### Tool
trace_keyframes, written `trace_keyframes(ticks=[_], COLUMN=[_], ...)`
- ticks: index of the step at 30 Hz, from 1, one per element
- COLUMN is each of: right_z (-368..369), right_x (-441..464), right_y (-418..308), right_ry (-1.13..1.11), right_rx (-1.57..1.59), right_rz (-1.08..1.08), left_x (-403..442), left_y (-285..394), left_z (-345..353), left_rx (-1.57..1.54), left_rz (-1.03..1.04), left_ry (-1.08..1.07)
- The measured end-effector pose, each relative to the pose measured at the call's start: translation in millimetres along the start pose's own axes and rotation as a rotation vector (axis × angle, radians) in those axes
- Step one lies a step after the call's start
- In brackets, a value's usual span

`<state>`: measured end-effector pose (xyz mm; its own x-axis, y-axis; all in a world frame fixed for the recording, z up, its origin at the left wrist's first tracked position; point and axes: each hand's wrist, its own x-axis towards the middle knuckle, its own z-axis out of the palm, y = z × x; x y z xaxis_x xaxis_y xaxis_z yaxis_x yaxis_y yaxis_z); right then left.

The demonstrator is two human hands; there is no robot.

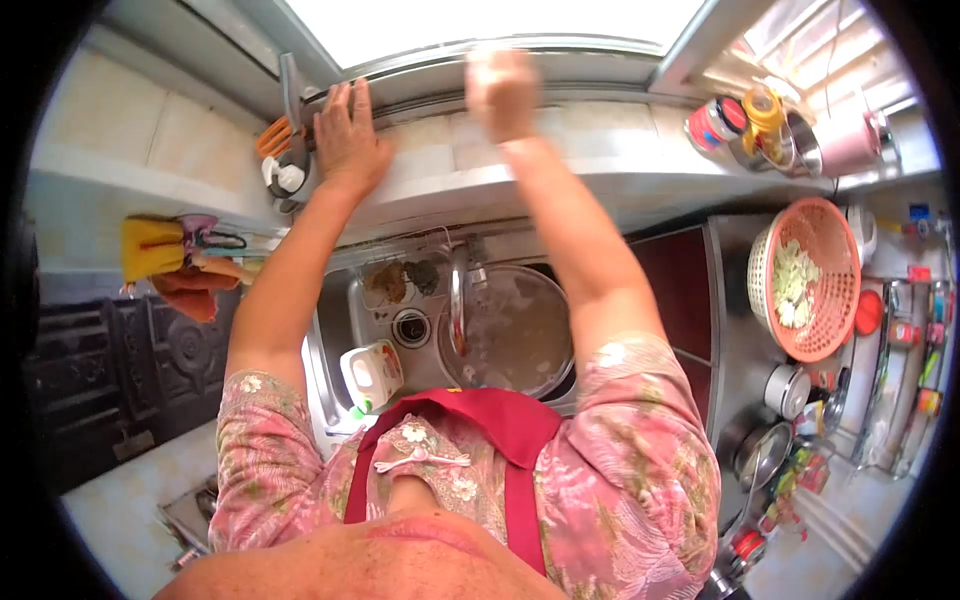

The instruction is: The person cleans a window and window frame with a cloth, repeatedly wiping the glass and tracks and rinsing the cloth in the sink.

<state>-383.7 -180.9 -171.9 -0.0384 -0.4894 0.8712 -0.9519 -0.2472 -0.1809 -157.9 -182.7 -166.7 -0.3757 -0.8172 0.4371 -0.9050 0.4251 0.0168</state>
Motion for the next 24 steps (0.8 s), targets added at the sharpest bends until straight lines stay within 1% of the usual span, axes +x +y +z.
trace_keyframes(ticks=[1,2,4,5,6,7,8,10,12,14,15,16,17,18,20,21,22,23,24], right_z=[8.1,14.5,4.6,0.7,-20.0,-35.9,-54.0,-68.3,-53.6,-36.6,-25.9,-16.0,-11.5,3.3,1.1,-6.5,-22.0,-30.8,-47.3], right_x=[8.2,12.9,14.7,11.1,10.1,6.7,2.8,-1.2,-9.1,-7.9,-4.0,-0.5,3.4,3.5,12.8,15.6,16.7,11.1,7.6], right_y=[-22.6,-34.3,-12.4,15.0,36.0,66.9,94.2,128.5,125.7,95.5,69.6,44.3,18.9,2.2,6.7,21.4,36.6,62.1,82.7], right_ry=[-0.051,-0.061,-0.121,-0.107,-0.082,-0.069,-0.115,-0.059,0.025,0.095,0.1,0.095,-0.025,-0.084,-0.104,-0.127,-0.145,-0.079,-0.084], right_rx=[0.045,0.048,0.061,0.021,-0.128,-0.147,-0.246,-0.241,-0.255,-0.247,-0.162,-0.111,-0.099,-0.075,-0.062,-0.044,-0.062,-0.03,-0.149], right_rz=[-0.117,-0.149,-0.257,-0.364,-0.31,-0.255,-0.172,-0.086,0.02,0.08,0.041,-0.044,-0.102,-0.122,-0.28,-0.378,-0.306,-0.218,-0.16], left_x=[-0.7,-0.4,-1.1,-0.9,-0.3,-1.4,-2.1,-0.9,-5.3,-1.9,-0.4,-1.1,-1.5,-0.1,0.2,-2.4,-2.7,-1.5,-1.1], left_y=[0.0,-0.6,-5.2,-7.4,-8.4,-8.6,-8.5,-7.6,-5.1,-3.9,-5.0,-4.0,-0.8,1.3,-3.8,-7.3,-9.2,-10.4,-9.8], left_z=[-2.5,-4.7,-6.2,-3.3,-3.9,-5.6,-6.5,-6.5,-4.8,-4.3,-5.1,-5.2,-4.7,-3.8,-5.2,-6.5,-7.0,-5.4,-3.7], left_rx=[-0.003,0.012,0.048,0.08,0.084,0.085,0.084,0.063,0.04,0.025,0.028,0.028,0.025,0.024,0.053,0.035,0.055,0.064,0.067], left_rz=[0.005,0.015,0.036,0.047,0.058,0.067,0.076,0.077,0.075,0.055,0.043,0.043,0.043,0.055,0.056,0.09,0.085,0.083,0.082], left_ry=[0.004,0.003,-0.003,0.003,0.002,-0.003,-0.007,0.001,-0.007,0.001,0.012,0.012,0.013,0.006,-0.011,0.023,0.023,0.027,0.033])
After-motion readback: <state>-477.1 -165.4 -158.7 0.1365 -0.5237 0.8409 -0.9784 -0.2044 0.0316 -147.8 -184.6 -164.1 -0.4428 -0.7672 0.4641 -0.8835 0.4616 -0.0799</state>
